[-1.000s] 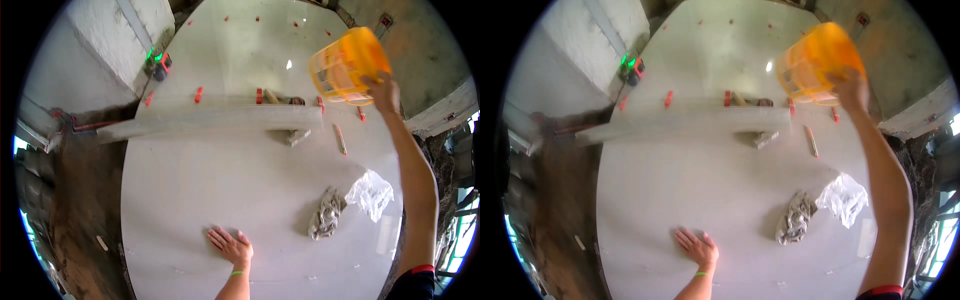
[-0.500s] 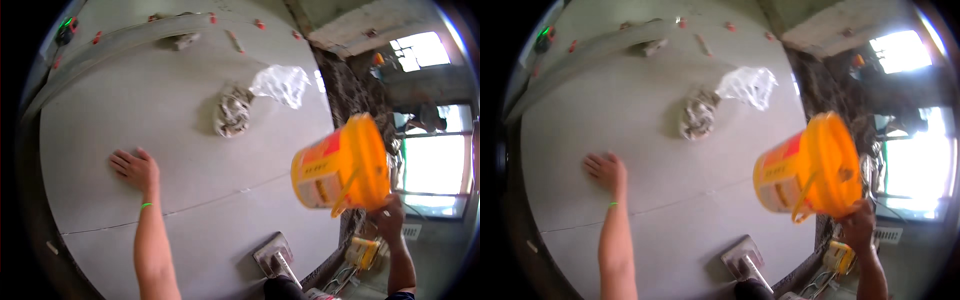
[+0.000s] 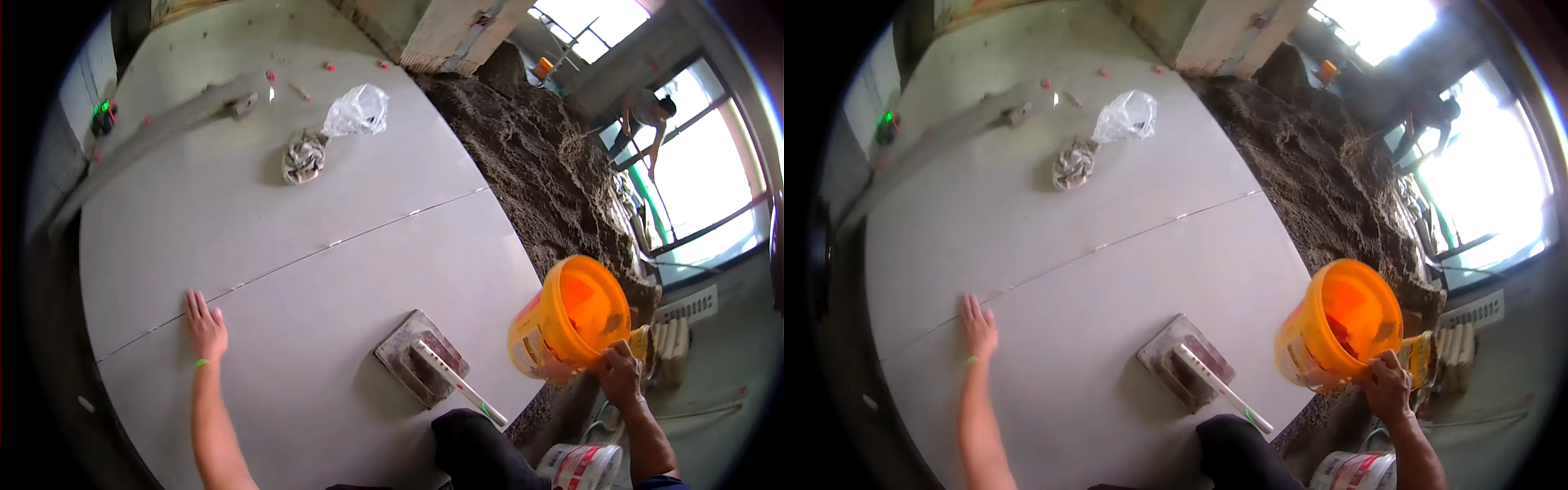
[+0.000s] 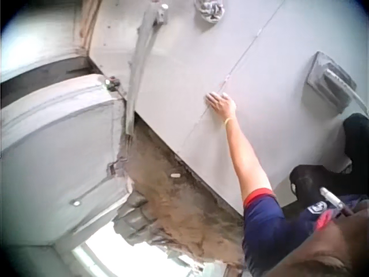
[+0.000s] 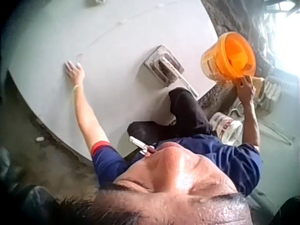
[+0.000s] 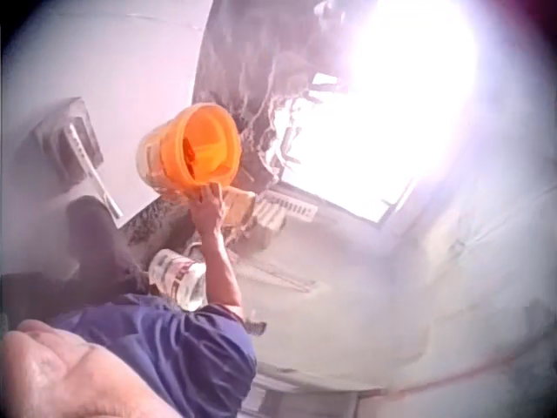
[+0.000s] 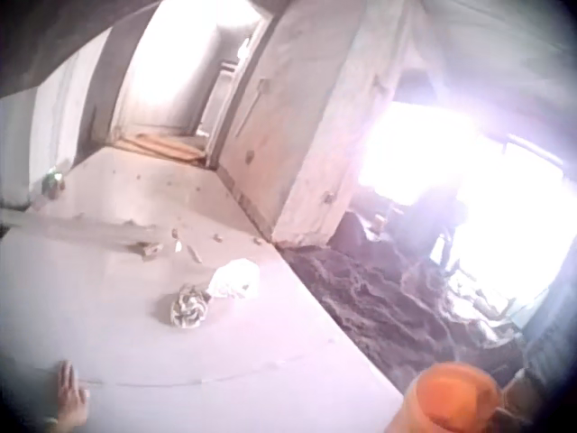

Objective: The person lays large tiles on a prepared floor bed, inserting red spacers between them and using a wooden tool and a trowel to align and level the tiles.

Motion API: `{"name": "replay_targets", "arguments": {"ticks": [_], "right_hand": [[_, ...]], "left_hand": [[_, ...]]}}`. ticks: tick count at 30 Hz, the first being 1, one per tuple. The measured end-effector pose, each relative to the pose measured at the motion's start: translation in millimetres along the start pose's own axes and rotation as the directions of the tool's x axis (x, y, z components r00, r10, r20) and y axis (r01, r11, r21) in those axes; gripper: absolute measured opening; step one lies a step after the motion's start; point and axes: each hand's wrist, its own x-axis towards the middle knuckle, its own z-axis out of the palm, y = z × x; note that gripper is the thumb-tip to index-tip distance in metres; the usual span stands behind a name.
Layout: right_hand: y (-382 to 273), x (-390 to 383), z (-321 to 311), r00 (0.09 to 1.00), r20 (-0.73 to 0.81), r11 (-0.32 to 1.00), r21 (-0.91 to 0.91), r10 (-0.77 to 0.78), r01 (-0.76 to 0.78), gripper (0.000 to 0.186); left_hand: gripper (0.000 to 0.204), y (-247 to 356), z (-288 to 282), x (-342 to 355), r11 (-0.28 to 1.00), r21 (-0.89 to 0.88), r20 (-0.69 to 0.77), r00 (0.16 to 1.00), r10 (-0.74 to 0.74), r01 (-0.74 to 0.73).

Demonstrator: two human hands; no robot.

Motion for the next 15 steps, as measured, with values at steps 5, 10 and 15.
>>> {"name": "replay_targets", "arguments": {"ticks": [5, 10, 15], "right_hand": [[-10, -40, -19, 0.899, -0.209, 0.898, 0.140, -0.385, 0.417, 0.016], [-55, -79, -7, 0.841, -0.251, 0.660, 0.528, -0.480, 0.534, 0.014], [-163, -93, 41, 0.707, -0.331, 0.410, 0.632, -0.625, 0.658, 0.014]], "left_hand": [[0.089, 10, -56, -145, 0.991, 0.047, 0.455, 0.881, -0.131, 0.123], [0.047, 47, -62, -295, 0.755, -0.630, 0.304, 0.953, 0.023, 0.183], [0.037, 40, -133, -441, 0.427, -0.817, 0.085, 0.813, -0.576, 0.388]]}}
